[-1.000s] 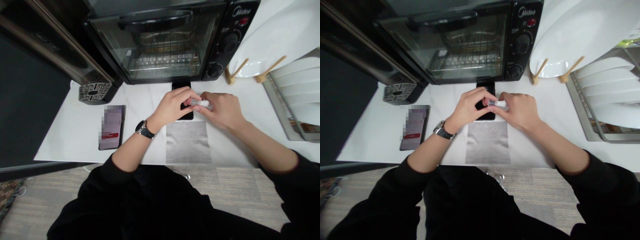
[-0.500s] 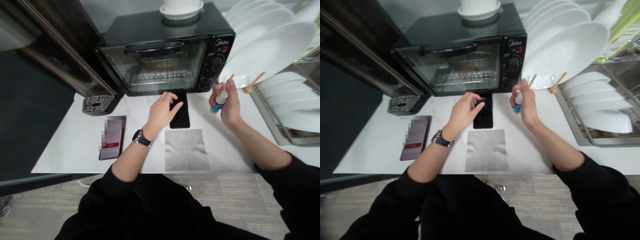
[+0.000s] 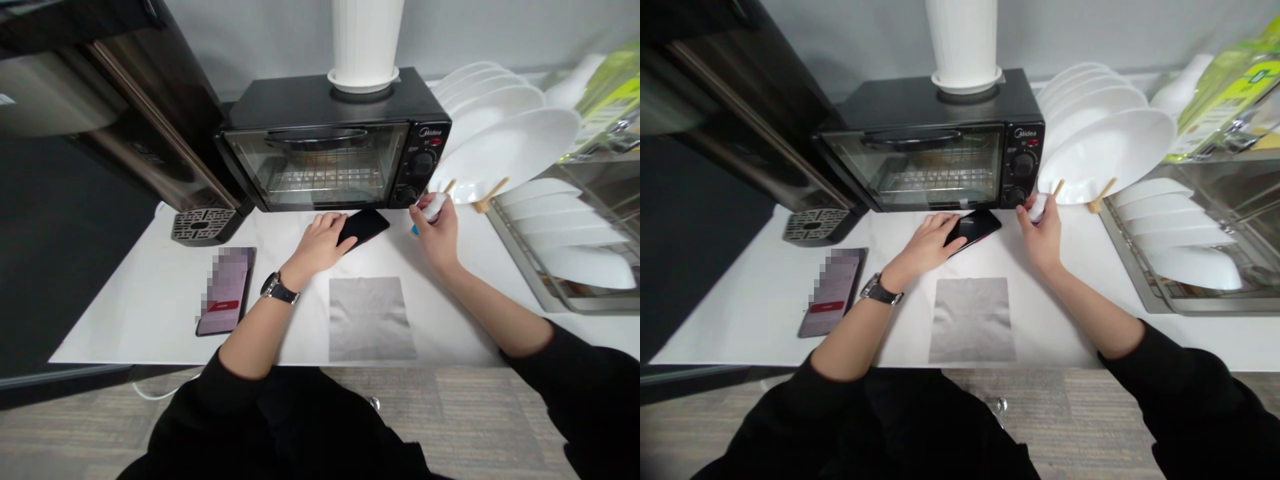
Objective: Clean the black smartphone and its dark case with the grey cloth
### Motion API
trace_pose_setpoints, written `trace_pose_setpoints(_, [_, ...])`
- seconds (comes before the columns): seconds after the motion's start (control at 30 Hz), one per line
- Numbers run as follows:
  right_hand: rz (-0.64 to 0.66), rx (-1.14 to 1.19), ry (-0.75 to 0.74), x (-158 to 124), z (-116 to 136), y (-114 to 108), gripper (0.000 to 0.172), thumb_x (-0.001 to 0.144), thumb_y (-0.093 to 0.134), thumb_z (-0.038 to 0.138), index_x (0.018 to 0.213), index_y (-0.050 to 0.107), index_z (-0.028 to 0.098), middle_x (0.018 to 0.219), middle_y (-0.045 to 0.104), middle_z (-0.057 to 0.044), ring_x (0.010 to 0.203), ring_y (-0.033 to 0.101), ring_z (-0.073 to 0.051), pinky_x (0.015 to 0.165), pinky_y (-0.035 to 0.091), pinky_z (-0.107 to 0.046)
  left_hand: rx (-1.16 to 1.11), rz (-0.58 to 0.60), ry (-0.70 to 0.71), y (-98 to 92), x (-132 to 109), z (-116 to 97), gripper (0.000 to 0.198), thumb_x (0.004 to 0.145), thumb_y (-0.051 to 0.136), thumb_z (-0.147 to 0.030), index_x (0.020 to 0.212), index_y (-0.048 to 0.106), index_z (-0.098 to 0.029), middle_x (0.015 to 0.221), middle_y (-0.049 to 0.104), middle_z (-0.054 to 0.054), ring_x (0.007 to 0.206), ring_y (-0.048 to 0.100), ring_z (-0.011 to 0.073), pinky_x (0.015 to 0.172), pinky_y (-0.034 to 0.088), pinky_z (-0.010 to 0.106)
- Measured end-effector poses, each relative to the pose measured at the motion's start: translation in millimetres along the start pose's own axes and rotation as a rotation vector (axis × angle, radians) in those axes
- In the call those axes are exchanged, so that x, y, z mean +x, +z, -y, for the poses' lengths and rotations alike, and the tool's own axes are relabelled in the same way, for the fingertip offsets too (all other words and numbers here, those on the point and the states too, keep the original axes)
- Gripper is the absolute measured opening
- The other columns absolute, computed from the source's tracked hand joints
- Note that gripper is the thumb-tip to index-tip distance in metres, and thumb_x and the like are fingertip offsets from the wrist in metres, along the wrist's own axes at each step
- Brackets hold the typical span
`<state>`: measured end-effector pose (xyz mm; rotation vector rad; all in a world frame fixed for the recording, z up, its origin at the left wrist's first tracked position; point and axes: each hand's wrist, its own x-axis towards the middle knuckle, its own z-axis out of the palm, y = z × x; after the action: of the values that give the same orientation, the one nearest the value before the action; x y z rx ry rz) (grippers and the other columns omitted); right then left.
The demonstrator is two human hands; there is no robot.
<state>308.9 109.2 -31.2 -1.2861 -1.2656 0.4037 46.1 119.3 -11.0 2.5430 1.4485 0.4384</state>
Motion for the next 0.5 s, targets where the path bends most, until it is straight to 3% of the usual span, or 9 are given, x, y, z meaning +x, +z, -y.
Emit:
trace_pose_setpoints(0.1, [-0.021,0.011,-0.041,-2.0,6.1,0.3,0.051,0.082,0.081,0.053,0.114,0.05,0.027,0.105,0.065,-0.003,0.097,0.065,-0.023,0.094,0.052,-0.045,-0.005,-0.031,-0.004,3.0,0.5,-2.2,0.081,0.089,0.071,-0.066,0.147,0.055,-0.011,0.148,0.057,0.018,0.136,0.051,0.0393,0.115,0.045,0.054])
trace_pose_setpoints(0.17, [-0.095,-0.006,-0.122,-4.2,13.1,-2.4,0.056,0.083,0.08,0.054,0.122,0.048,0.028,0.119,0.063,-0.007,0.111,0.064,-0.027,0.101,0.05,-0.052,-0.014,-0.049,0.001,3.8,1.6,-3.3,0.076,0.085,0.077,-0.063,0.138,0.061,-0.012,0.143,0.061,0.017,0.132,0.054,0.038,0.114,0.046,0.052])
trace_pose_setpoints(0.23, [-0.215,-0.015,-0.241,-7.1,21.9,-8.1,0.049,0.089,0.074,0.053,0.125,0.049,0.03,0.13,0.059,-0.01,0.124,0.061,-0.031,0.108,0.047,-0.057,-0.028,-0.059,0.015,2.3,2.7,-4.8,0.068,0.083,0.081,-0.057,0.132,0.063,-0.014,0.137,0.065,0.014,0.128,0.058,0.0349,0.112,0.048,0.048])
trace_pose_setpoints(0.3, [-0.293,-0.022,-0.406,-11.2,31.1,-15.0,0.036,0.093,0.068,0.05,0.12,0.053,0.032,0.128,0.059,-0.011,0.124,0.06,-0.035,0.109,0.047,-0.06,-0.039,-0.065,0.032,-2.0,3.0,-7.5,0.068,0.08,0.084,-0.05,0.133,0.06,-0.015,0.132,0.068,0.013,0.124,0.063,0.0329,0.11,0.049,0.046])
trace_pose_setpoints(0.37, [-0.225,-0.053,-0.581,-16.0,39.3,-20.5,0.026,0.092,0.068,0.046,0.113,0.057,0.035,0.116,0.064,-0.011,0.114,0.065,-0.036,0.103,0.051,-0.061,-0.049,-0.083,0.062,-9.3,1.8,-11.3,0.073,0.079,0.084,-0.046,0.139,0.056,-0.016,0.132,0.07,0.012,0.12,0.067,0.0326,0.107,0.051,0.046])
trace_pose_setpoints(0.43, [-0.07,-0.083,-0.704,-20.5,46.2,-22.7,0.02,0.093,0.066,0.039,0.112,0.061,0.036,0.108,0.069,-0.008,0.106,0.068,-0.035,0.097,0.054,-0.061,-0.06,-0.122,0.135,-18.7,-0.7,-15.5,0.076,0.078,0.085,-0.046,0.142,0.053,-0.018,0.135,0.069,0.011,0.118,0.069,0.0323,0.103,0.053,0.044])
trace_pose_setpoints(0.5, [0.076,-0.087,-0.695,-23.7,52.2,-21.9,0.027,0.096,0.063,0.037,0.123,0.064,0.035,0.12,0.071,-0.007,0.117,0.068,-0.034,0.103,0.053,-0.06,-0.046,-0.15,0.237,-28.5,-4.3,-19.2,0.079,0.077,0.086,-0.047,0.143,0.052,-0.02,0.135,0.068,0.01,0.119,0.069,0.0312,0.102,0.053,0.042])
